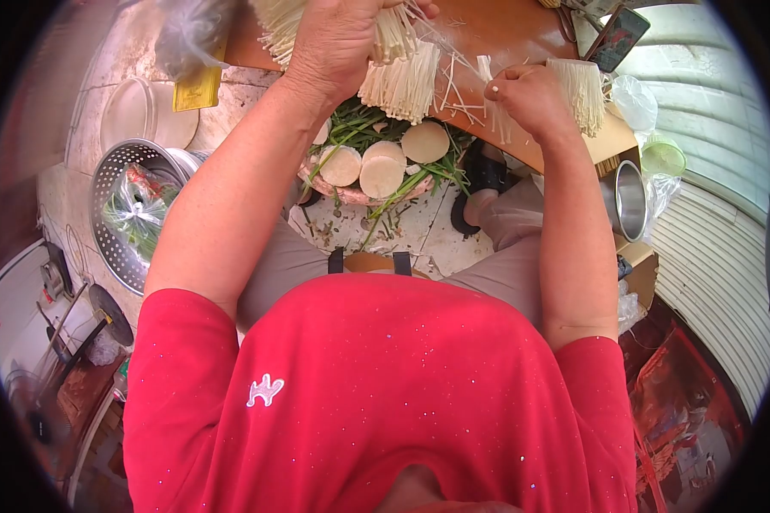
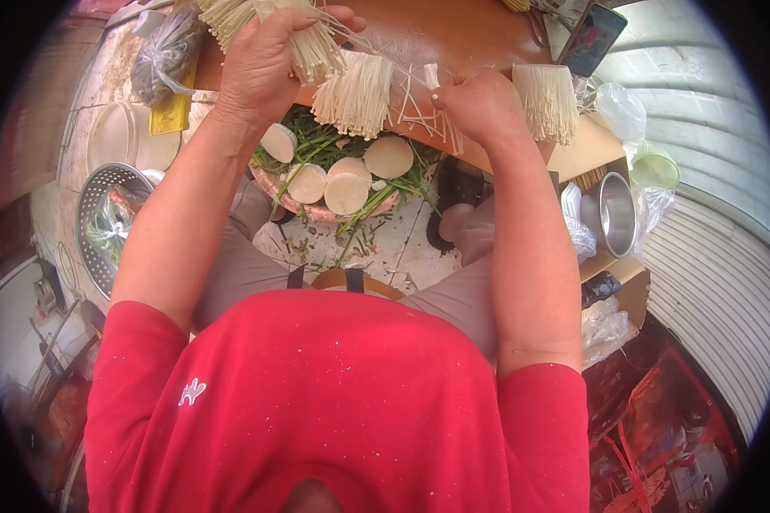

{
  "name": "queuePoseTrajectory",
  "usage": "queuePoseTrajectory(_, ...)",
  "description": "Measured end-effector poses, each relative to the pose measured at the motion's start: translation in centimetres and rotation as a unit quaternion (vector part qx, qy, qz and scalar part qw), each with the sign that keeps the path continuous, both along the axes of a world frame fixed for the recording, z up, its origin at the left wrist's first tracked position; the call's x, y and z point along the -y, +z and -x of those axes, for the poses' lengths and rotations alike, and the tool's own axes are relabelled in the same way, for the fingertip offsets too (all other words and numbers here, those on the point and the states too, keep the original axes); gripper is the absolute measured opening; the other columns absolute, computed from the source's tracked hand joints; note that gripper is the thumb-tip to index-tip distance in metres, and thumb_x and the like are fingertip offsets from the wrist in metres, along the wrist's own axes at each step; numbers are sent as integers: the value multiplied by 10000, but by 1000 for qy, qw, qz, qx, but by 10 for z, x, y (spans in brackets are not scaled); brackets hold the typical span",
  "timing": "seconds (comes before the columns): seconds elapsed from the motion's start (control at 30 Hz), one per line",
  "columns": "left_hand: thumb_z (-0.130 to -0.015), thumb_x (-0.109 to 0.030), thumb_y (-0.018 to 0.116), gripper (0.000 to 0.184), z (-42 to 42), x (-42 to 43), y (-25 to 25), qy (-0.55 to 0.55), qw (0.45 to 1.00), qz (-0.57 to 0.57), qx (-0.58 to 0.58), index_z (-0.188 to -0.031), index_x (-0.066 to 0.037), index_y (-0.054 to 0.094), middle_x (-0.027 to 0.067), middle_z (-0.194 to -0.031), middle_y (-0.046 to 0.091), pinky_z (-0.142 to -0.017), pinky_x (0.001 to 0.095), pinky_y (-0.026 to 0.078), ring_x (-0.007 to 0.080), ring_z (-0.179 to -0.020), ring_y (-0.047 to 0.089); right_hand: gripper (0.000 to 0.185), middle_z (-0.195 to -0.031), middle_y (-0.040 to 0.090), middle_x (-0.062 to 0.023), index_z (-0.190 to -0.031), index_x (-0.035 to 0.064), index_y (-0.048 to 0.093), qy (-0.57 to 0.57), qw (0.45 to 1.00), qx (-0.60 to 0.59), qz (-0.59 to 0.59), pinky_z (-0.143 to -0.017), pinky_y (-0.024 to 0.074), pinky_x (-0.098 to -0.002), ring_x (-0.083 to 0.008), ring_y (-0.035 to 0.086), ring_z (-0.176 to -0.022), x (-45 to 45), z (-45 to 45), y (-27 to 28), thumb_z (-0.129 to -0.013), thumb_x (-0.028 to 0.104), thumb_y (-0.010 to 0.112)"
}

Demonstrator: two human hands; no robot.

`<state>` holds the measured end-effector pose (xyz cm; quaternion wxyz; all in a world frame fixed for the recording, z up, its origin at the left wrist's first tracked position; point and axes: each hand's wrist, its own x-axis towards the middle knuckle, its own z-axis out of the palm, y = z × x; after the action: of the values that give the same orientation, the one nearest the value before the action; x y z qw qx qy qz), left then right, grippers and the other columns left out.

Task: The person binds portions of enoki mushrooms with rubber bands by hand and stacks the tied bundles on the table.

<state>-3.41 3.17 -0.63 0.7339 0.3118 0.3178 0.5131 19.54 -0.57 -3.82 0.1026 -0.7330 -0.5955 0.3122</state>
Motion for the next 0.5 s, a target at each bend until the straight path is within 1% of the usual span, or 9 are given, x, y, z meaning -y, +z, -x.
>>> queuePoseTrajectory(0.07, -854, -39, 563, 110, -5, 6, 10, 21, 996, 84, 23, -958, -6, 579, 77, -729, 614, -589, 291, 553, 171, -643, 634, 309, -937, 677, -177, -890, 70, 725, 37, 995, 58, 77, -821, 493, -405, -339, 634, -900, -3, -1, -3, -765, 327, 607)
queuePoseTrajectory(0.1, -854, -39, 563, 110, -4, 5, 7, 21, 996, 83, 24, -958, -6, 579, 77, -729, 614, -589, 291, 553, 171, -643, 634, 309, -937, 677, -177, -890, 70, 725, 37, 995, 58, 77, -821, 493, -405, -339, 634, -900, -4, -2, -7, -765, 327, 607)
queuePoseTrajectory(0.17, -827, -137, 575, 179, 0, 4, -6, 7, 994, 85, -64, -911, 21, 578, 97, -812, 624, -674, 342, 523, 182, -687, 617, 342, -1018, 664, -170, -902, 68, 723, 100, 985, 124, 71, -868, 478, -413, -339, 611, -978, -5, -2, -15, -798, 346, 552)
queuePoseTrajectory(0.3, -836, -99, 580, 115, 3, -1, -21, -2, 996, 77, -52, -878, 4, 553, 88, -771, 604, -635, 342, 520, 176, -657, 601, 366, -1049, 654, -173, -899, 51, 719, 97, 981, 132, 105, -893, 465, -416, -335, 597, -1014, -6, 1, -14, -817, 349, 525)
queuePoseTrajectory(0.37, -834, -81, 579, 80, 7, -3, -24, -26, 994, 96, -33, -851, -14, 539, 76, -744, 588, -603, 322, 508, 156, -627, 579, 397, -984, 663, -197, -890, 22, 713, 127, 972, 174, 98, -859, 481, -416, -345, 616, -961, -6, 0, -20, -808, 360, 521)
queuePoseTrajectory(0.4, -834, -81, 579, 80, 6, -3, -22, -26, 994, 96, -33, -851, -14, 539, 76, -744, 588, -603, 322, 508, 156, -627, 579, 397, -984, 663, -197, -890, 22, 713, 127, 972, 174, 98, -860, 481, -416, -345, 616, -961, -7, -2, -25, -808, 360, 521)
queuePoseTrajectory(0.47, -833, -78, 578, 80, 4, -2, -17, -9, 991, 108, -74, -858, -15, 536, 69, -733, 582, -583, 316, 498, 147, -608, 564, 402, -905, 668, -218, -869, -4, 707, 108, 974, 157, 121, -815, 500, -411, -352, 638, -877, -9, -6, -36, -799, 346, 522)
queuePoseTrajectory(0.5, -833, -78, 578, 80, 3, -1, -17, -9, 991, 109, -74, -858, -15, 536, 69, -733, 582, -583, 316, 498, 147, -608, 564, 402, -905, 668, -218, -869, -4, 707, 109, 974, 156, 122, -815, 500, -411, -352, 638, -877, -9, -5, -38, -799, 346, 522)
